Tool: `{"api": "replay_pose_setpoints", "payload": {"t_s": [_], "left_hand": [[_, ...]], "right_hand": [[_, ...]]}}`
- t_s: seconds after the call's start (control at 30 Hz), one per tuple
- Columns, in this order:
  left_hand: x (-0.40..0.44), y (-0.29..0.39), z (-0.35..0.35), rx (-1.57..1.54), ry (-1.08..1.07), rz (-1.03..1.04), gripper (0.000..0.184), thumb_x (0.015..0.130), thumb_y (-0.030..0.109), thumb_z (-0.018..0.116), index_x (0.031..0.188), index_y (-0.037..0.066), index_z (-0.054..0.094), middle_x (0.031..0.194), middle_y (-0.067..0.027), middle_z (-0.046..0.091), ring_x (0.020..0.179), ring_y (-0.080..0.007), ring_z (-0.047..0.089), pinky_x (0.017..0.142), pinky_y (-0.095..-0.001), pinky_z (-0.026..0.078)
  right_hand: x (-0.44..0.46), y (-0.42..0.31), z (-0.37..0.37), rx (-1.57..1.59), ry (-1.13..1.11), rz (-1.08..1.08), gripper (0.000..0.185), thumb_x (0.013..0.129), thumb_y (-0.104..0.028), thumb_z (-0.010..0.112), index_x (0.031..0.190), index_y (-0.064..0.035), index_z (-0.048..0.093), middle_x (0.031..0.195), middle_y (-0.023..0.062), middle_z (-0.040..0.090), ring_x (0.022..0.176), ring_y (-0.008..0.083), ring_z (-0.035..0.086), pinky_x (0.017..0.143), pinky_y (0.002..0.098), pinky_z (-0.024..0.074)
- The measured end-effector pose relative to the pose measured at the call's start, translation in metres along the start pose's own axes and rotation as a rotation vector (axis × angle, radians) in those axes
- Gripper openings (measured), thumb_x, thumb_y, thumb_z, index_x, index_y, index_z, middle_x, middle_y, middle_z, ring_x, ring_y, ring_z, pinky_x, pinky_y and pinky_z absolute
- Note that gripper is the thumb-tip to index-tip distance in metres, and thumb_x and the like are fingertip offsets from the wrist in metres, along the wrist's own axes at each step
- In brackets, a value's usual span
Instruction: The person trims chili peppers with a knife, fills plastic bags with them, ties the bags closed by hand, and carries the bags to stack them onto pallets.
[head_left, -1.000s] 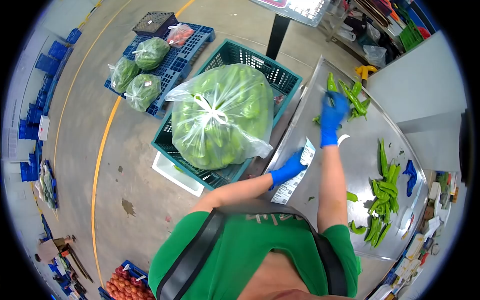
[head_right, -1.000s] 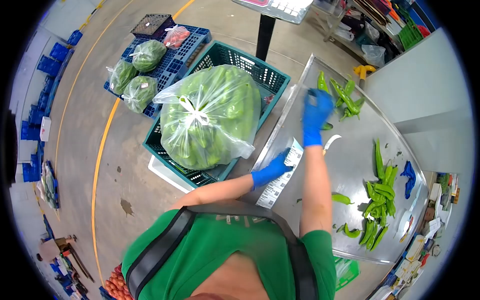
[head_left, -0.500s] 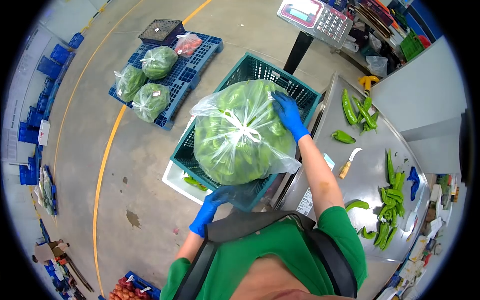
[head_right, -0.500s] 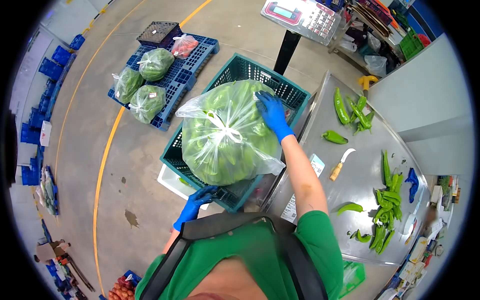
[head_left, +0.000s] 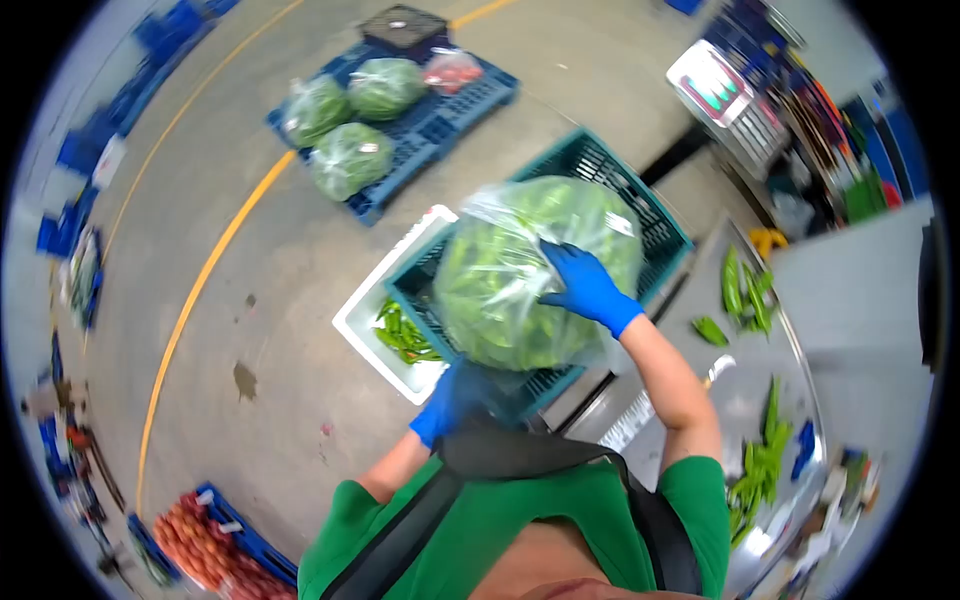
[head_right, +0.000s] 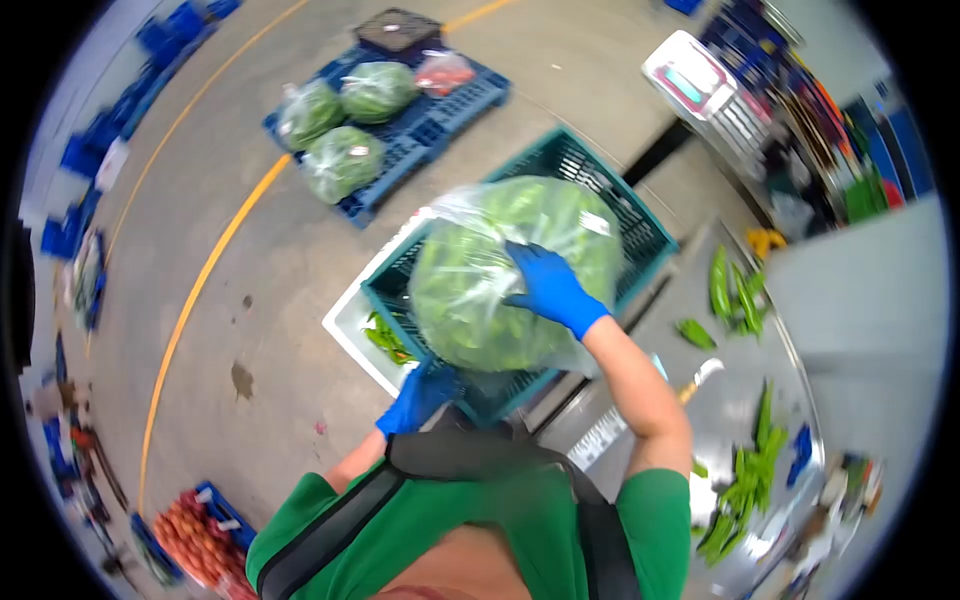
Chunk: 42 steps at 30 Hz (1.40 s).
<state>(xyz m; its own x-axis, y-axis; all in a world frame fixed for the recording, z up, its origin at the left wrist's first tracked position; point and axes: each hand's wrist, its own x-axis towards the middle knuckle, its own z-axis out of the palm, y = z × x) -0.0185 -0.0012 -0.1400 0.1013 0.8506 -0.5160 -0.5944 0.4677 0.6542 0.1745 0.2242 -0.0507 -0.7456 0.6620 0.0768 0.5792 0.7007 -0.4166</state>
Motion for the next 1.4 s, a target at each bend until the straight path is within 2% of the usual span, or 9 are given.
{"api": "replay_pose_setpoints", "payload": {"t_s": [0.1, 0.2, 0.3, 0.37, 0.5, 0.73, 0.97, 1.2, 1.4], "left_hand": [[0.009, -0.011, 0.012, -0.171, -0.102, 0.040, 0.051, 0.080, 0.018, 0.061, 0.124, 0.005, 0.038, 0.113, -0.0110, 0.054, 0.104, -0.0234, 0.053, 0.092, -0.0360, 0.041], [0.029, -0.009, 0.039, 0.129, -0.092, 0.314, 0.063, 0.077, 0.021, 0.064, 0.130, 0.008, 0.031, 0.123, -0.0100, 0.047, 0.113, -0.0247, 0.046, 0.097, -0.0386, 0.036], [0.061, -0.041, 0.021, 0.101, -0.064, 0.267, 0.065, 0.084, 0.047, 0.047, 0.134, 0.012, 0.028, 0.136, -0.0088, 0.035, 0.124, -0.0242, 0.033, 0.104, -0.0394, 0.027], [0.083, -0.066, 0.016, -1.112, -0.303, 0.044, 0.064, 0.086, 0.054, 0.041, 0.134, 0.013, 0.029, 0.137, -0.0068, 0.033, 0.124, -0.0205, 0.033, 0.105, -0.0346, 0.025], [0.095, -0.074, 0.005, -1.141, -0.263, 0.078, 0.064, 0.086, 0.055, 0.039, 0.135, 0.014, 0.029, 0.137, -0.0069, 0.033, 0.124, -0.0211, 0.033, 0.105, -0.0351, 0.025], [0.061, -0.046, 0.007, -1.109, -0.317, 0.029, 0.065, 0.086, 0.056, 0.036, 0.135, 0.014, 0.028, 0.137, -0.0070, 0.033, 0.124, -0.0222, 0.033, 0.105, -0.0359, 0.025], [-0.018, 0.035, 0.030, -0.966, -0.495, 0.027, 0.066, 0.086, 0.058, 0.033, 0.136, 0.015, 0.028, 0.138, -0.0072, 0.032, 0.124, -0.0232, 0.033, 0.104, -0.0368, 0.026], [-0.121, 0.073, 0.024, -0.886, -0.521, 0.195, 0.066, 0.086, 0.059, 0.030, 0.136, 0.016, 0.027, 0.138, -0.0073, 0.032, 0.124, -0.0243, 0.034, 0.104, -0.0377, 0.026], [-0.229, 0.063, -0.043, -0.846, -0.332, 0.435, 0.067, 0.086, 0.060, 0.028, 0.137, 0.017, 0.027, 0.138, -0.0075, 0.032, 0.124, -0.0252, 0.034, 0.104, -0.0384, 0.027]], "right_hand": [[0.025, -0.001, -0.020, -0.329, -0.353, -0.012, 0.064, 0.061, -0.055, 0.067, 0.099, -0.0044, 0.060, 0.092, 0.0160, 0.060, 0.091, 0.0315, 0.055, 0.080, 0.0392, 0.0424], [0.047, 0.016, -0.016, -0.404, -0.555, -0.166, 0.063, 0.056, -0.064, 0.065, 0.084, -0.0073, 0.065, 0.079, 0.0149, 0.061, 0.081, 0.0317, 0.056, 0.074, 0.0397, 0.0443], [0.052, 0.028, -0.001, -0.279, -0.545, -0.272, 0.063, 0.053, -0.068, 0.064, 0.072, -0.0075, 0.064, 0.073, 0.0162, 0.060, 0.080, 0.0328, 0.055, 0.069, 0.0404, 0.0455], [0.053, 0.030, -0.005, -0.267, -0.559, -0.342, 0.060, 0.054, -0.067, 0.064, 0.072, -0.0093, 0.065, 0.070, 0.0158, 0.059, 0.072, 0.0325, 0.057, 0.066, 0.0396, 0.0460], [0.072, 0.020, -0.014, -0.367, -0.845, -0.287, 0.053, 0.058, -0.062, 0.065, 0.070, -0.0106, 0.065, 0.062, 0.0136, 0.058, 0.058, 0.0315, 0.057, 0.059, 0.0378, 0.0461], [0.057, -0.052, -0.059, -0.379, -0.685, -0.348, 0.032, 0.055, -0.039, 0.073, 0.059, -0.0093, 0.062, 0.056, 0.0122, 0.054, 0.054, 0.0318, 0.053, 0.055, 0.0399, 0.0419], [0.046, -0.179, -0.161, -0.593, -0.622, -0.320, 0.029, 0.052, -0.036, 0.074, 0.057, -0.0115, 0.060, 0.057, 0.0099, 0.054, 0.062, 0.0306, 0.052, 0.059, 0.0402, 0.0389], [0.010, -0.327, -0.200, -0.304, -0.111, -0.449, 0.027, 0.043, -0.020, 0.076, 0.050, -0.0093, 0.053, 0.049, 0.0078, 0.042, 0.051, 0.0275, 0.044, 0.049, 0.0369, 0.0311], [-0.010, -0.404, -0.165, -0.203, -0.238, -0.602, 0.029, 0.048, -0.023, 0.078, 0.049, -0.0066, 0.054, 0.046, 0.0098, 0.044, 0.043, 0.0280, 0.046, 0.042, 0.0361, 0.0337]]}}
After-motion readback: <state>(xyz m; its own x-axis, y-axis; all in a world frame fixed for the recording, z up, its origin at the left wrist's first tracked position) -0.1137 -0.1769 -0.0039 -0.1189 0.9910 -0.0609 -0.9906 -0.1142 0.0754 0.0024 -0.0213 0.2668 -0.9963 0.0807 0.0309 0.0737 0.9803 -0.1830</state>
